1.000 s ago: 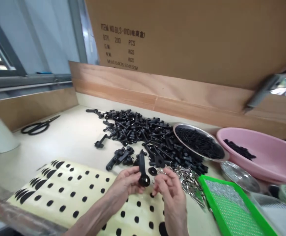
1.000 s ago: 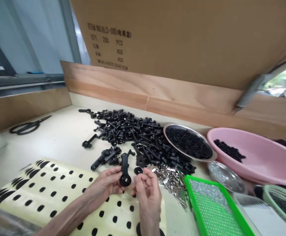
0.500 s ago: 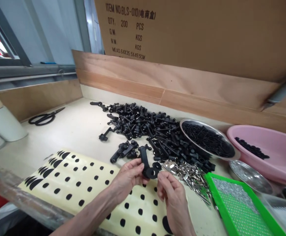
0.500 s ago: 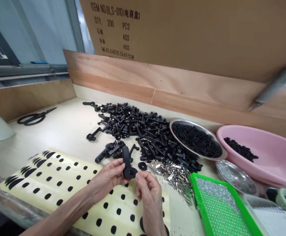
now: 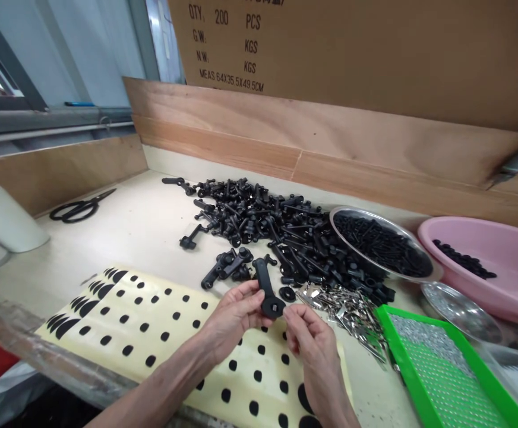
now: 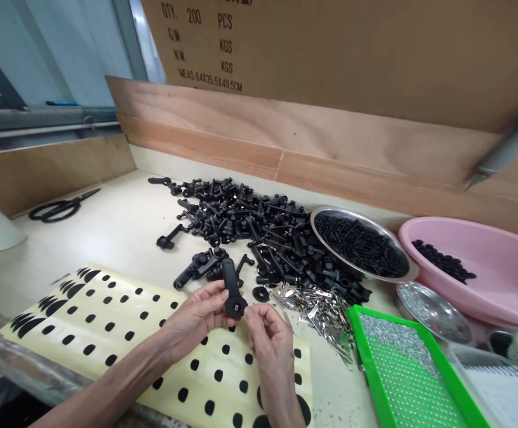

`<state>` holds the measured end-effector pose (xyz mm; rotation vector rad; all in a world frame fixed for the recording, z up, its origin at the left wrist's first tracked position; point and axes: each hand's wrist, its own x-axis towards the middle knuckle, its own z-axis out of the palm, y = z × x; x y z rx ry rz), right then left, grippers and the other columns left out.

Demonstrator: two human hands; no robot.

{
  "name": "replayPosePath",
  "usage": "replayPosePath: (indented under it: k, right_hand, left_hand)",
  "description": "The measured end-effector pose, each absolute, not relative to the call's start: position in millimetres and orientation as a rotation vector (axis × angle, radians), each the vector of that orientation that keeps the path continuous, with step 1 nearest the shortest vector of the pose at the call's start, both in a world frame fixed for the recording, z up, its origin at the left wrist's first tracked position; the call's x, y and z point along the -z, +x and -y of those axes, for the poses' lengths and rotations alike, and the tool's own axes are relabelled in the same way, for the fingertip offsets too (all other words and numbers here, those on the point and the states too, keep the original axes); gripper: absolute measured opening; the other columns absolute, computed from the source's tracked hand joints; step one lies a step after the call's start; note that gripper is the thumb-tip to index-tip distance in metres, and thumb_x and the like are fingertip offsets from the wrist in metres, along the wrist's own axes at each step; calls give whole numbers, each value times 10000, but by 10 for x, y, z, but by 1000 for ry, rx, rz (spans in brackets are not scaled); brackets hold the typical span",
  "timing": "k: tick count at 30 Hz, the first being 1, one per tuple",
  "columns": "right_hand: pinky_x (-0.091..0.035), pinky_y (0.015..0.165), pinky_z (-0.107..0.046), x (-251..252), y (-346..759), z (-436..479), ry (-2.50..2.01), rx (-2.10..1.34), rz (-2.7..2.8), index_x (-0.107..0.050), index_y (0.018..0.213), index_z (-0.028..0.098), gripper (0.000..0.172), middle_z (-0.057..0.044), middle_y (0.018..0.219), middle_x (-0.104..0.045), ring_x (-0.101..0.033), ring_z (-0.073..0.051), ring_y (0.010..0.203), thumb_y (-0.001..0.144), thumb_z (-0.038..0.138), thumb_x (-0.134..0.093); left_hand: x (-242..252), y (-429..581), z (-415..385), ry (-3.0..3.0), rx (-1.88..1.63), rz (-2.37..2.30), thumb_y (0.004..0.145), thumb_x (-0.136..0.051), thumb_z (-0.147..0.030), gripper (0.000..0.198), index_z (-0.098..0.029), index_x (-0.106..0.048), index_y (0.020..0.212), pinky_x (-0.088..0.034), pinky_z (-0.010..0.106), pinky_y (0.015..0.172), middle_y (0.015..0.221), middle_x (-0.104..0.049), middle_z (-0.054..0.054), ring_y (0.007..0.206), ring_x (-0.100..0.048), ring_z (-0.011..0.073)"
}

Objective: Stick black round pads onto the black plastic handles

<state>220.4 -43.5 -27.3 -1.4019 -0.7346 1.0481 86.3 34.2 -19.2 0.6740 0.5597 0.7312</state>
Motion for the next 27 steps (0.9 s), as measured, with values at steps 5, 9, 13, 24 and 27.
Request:
replayPosePath:
  k: [5, 9, 13, 24, 27]
  right_hand:
    - [-227, 471, -221, 238, 2193, 437, -1415, -1048, 714, -563, 683, 185, 356, 62, 532, -371, -276, -93, 500, 779, 510, -672]
    - [-233, 473, -221, 230, 2192, 427, -1410, -1051, 694, -564, 675, 188, 352, 60, 525, -373, -282, -96, 504, 775, 505, -679]
    - [-243, 475, -214, 229, 2194, 425, -1386, -1078, 665, -565, 681, 187, 346, 60, 520, -385, -288, -91, 505, 779, 498, -680]
    - [-261, 470, -202, 266, 2197, 427, -1414, -1044, 703, -583, 703, 184, 331, 59, 537, -394, -301, -85, 510, 794, 491, -669]
    - [-271, 474, -204, 283, 2196, 427, -1434, -1024, 713, -587, 715, 187, 320, 58, 543, -401, -308, -87, 512, 801, 485, -663]
  left_hand:
    - [185, 859, -335, 670, -720, -558, 810, -707, -229, 228, -120, -662, 1005, -541, 245, 648, 886, -675, 77, 715, -626, 128]
    - [184, 859, -346, 667, -725, -541, 820, -695, -229, 219, -122, -661, 1008, -542, 240, 649, 902, -669, 79, 729, -628, 130]
    - [175, 864, -349, 664, -711, -543, 833, -680, -217, 200, -127, -657, 1011, -541, 232, 652, 905, -670, 77, 734, -632, 126]
    - [165, 871, -361, 647, -725, -536, 830, -679, -199, 181, -118, -651, 989, -538, 238, 651, 870, -661, 62, 719, -629, 123]
    - [171, 871, -358, 654, -723, -530, 837, -669, -198, 183, -115, -647, 999, -535, 242, 656, 887, -663, 71, 724, -628, 125]
